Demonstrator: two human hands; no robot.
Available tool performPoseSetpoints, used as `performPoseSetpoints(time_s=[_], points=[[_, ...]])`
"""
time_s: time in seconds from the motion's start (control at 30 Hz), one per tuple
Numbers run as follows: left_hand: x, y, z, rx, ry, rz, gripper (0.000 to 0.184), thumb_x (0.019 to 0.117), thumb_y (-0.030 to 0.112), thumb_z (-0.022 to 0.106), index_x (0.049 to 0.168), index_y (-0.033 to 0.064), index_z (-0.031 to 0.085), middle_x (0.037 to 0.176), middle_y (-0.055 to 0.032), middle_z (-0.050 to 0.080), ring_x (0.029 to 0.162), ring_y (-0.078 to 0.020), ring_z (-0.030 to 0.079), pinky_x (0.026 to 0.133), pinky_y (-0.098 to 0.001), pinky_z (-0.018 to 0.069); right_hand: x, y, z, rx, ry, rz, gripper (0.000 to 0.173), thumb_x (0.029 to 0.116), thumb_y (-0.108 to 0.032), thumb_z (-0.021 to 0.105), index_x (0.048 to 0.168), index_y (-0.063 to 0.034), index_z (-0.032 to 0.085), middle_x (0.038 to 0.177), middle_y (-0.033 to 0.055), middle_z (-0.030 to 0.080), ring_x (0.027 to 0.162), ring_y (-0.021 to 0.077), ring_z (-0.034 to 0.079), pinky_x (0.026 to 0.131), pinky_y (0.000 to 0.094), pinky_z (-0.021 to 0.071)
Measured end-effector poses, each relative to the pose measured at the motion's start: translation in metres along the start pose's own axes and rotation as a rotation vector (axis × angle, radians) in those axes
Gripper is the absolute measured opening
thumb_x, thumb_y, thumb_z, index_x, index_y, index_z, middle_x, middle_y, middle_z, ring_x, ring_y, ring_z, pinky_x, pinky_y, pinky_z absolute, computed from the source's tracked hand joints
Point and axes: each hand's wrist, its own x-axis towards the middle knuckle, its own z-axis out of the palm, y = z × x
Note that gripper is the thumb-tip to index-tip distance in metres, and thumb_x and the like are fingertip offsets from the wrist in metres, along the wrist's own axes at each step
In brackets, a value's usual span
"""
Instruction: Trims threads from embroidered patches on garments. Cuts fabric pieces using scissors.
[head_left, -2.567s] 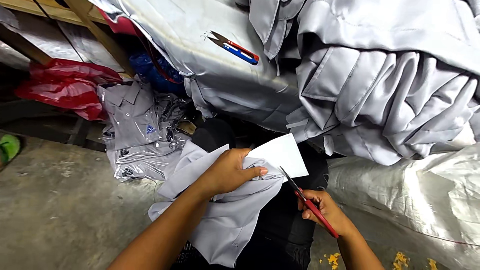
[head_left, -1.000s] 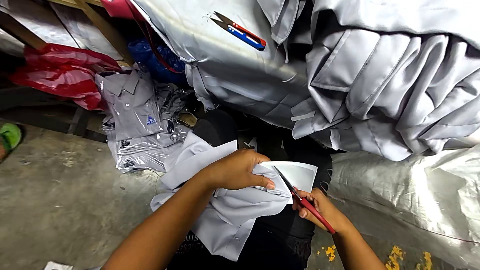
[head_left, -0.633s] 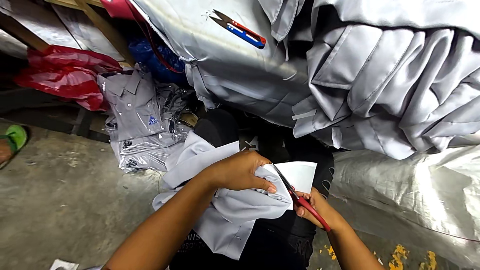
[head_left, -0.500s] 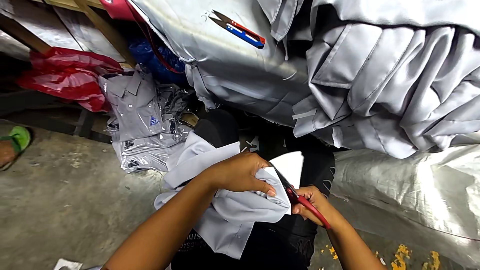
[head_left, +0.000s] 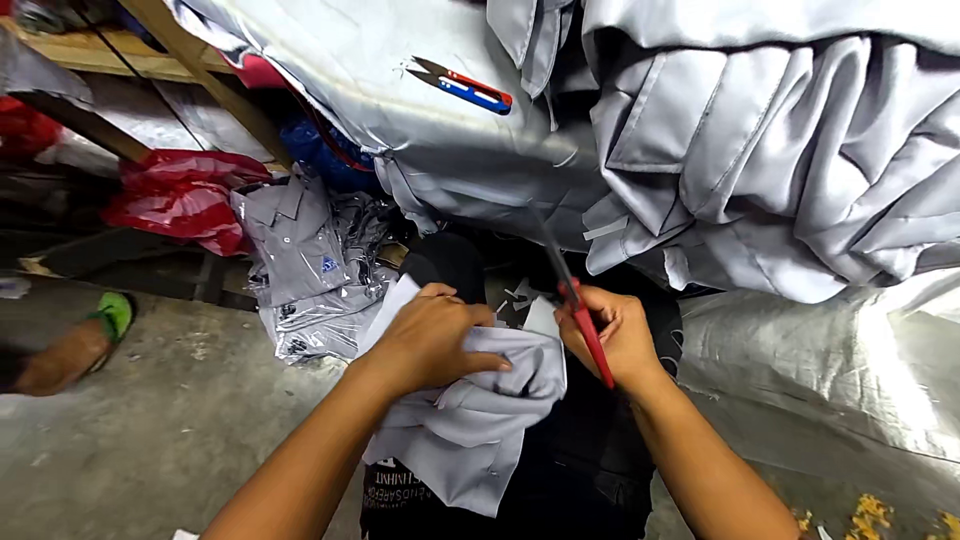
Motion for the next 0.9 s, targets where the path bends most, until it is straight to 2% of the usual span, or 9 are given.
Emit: performPoseSetpoints(time_s=[0.17, 0.23, 0.33, 0.43, 0.47, 0.53, 0.6, 0.7, 0.9], points=[[-0.048, 0.028, 0.008, -0.232, 0.328, -0.206, 0.046, 0.1053, 0.049, 0.046, 0.086, 0.0143, 0.07, 0.067, 0.0042, 0.06, 0.06, -0.0071, 0.056, 0.056, -0.0319, 0.0462, 0.011, -0.002, 0.021, 0.171, 0.387, -0.111, 0.004, 0.0866, -0.008, 0.069, 0.083, -0.0077, 0.067, 0.064, -0.0106, 0.059, 0.053, -0.0068, 0.051, 0.05, 0.0119, 0.0439], [-0.053, 0.037, 0.022, -0.495, 0.338, -0.28, 0.05, 0.1096, 0.045, 0.037, 0.087, 0.0133, 0.068, 0.071, 0.0086, 0.059, 0.064, 0.0028, 0.054, 0.06, -0.0208, 0.0461, 0.012, -0.01, 0.029, 0.266, 0.404, -0.149, 0.005, 0.0877, -0.009, 0.068, 0.083, -0.0099, 0.068, 0.065, -0.0124, 0.06, 0.055, -0.0071, 0.053, 0.051, 0.012, 0.0457], [-0.041, 0.037, 0.024, -0.531, 0.508, -0.388, 0.044, 0.1037, 0.051, 0.049, 0.108, 0.01, 0.064, 0.091, 0.0026, 0.061, 0.072, -0.0008, 0.055, 0.065, -0.0234, 0.0489, 0.011, -0.017, 0.036, 0.427, 0.378, -0.198, 0.007, 0.0894, -0.014, 0.068, 0.082, -0.0138, 0.069, 0.07, -0.0135, 0.064, 0.062, -0.007, 0.057, 0.058, 0.0134, 0.0496], [-0.012, 0.038, 0.007, -0.54, 0.581, -0.26, 0.079, 0.0904, 0.064, 0.065, 0.14, 0.0049, 0.05, 0.138, -0.0087, 0.057, 0.117, -0.0143, 0.059, 0.097, -0.0402, 0.051, 0.01, -0.03, 0.032, 0.602, 0.365, -0.254, 0.008, 0.0926, -0.022, 0.07, 0.086, -0.0182, 0.069, 0.075, -0.0133, 0.068, 0.07, -0.0045, 0.064, 0.066, 0.0171, 0.0552], [-0.001, 0.042, 0.003, -0.655, 0.532, -0.196, 0.075, 0.0892, 0.059, 0.07, 0.142, 0.0084, 0.051, 0.135, -0.0021, 0.061, 0.12, -0.0104, 0.058, 0.102, -0.0385, 0.0499, 0.01, -0.035, 0.028, 0.644, 0.373, -0.287, 0.007, 0.0928, -0.022, 0.07, 0.087, -0.019, 0.07, 0.076, -0.0127, 0.069, 0.071, -0.0036, 0.065, 0.068, 0.0178, 0.0562], [0.016, 0.051, 0.001, -1.017, 0.359, -0.048, 0.034, 0.0925, 0.03, 0.074, 0.119, 0.0116, 0.064, 0.103, 0.0116, 0.071, 0.095, 0.0032, 0.066, 0.087, -0.0221, 0.0568, 0.012, -0.041, 0.017, 0.676, 0.397, -0.337, 0.005, 0.0932, -0.022, 0.07, 0.089, -0.0197, 0.071, 0.078, -0.0116, 0.07, 0.073, -0.0021, 0.067, 0.07, 0.0187, 0.0575], [0.025, 0.052, -0.001, -1.235, 0.188, 0.049, 0.007, 0.0966, 0.012, 0.067, 0.101, 0.0122, 0.072, 0.091, 0.0133, 0.073, 0.086, 0.0042, 0.068, 0.081, -0.019, 0.0574, 0.012, -0.04, 0.001, 0.595, 0.412, -0.345, 0.004, 0.0938, -0.019, 0.069, 0.09, -0.018, 0.07, 0.078, -0.0112, 0.07, 0.072, -0.0017, 0.067, 0.069, 0.0183, 0.0571], [0.022, 0.046, -0.004, -1.135, 0.254, -0.017, 0.008, 0.0975, 0.008, 0.064, 0.097, 0.0109, 0.072, 0.089, 0.0129, 0.073, 0.084, 0.0044, 0.067, 0.081, -0.0188, 0.0573, -0.002, -0.027, -0.026, 0.404, 0.258, -0.172, 0.005, 0.0941, -0.019, 0.069, 0.09, -0.0161, 0.069, 0.07, -0.0146, 0.066, 0.056, -0.0041, 0.06, 0.052, 0.0155, 0.0539], [0.012, 0.033, -0.002, -0.987, 0.355, -0.175, 0.006, 0.0975, 0.014, 0.066, 0.097, 0.0102, 0.071, 0.086, 0.0122, 0.071, 0.081, 0.0047, 0.067, 0.079, -0.0183, 0.0568, -0.048, 0.019, -0.063, 0.152, -0.236, 0.08, 0.061, 0.0892, -0.076, 0.055, 0.091, -0.0153, 0.063, 0.069, -0.0151, 0.054, 0.058, -0.0094, 0.048, 0.052, 0.0115, 0.0416]])
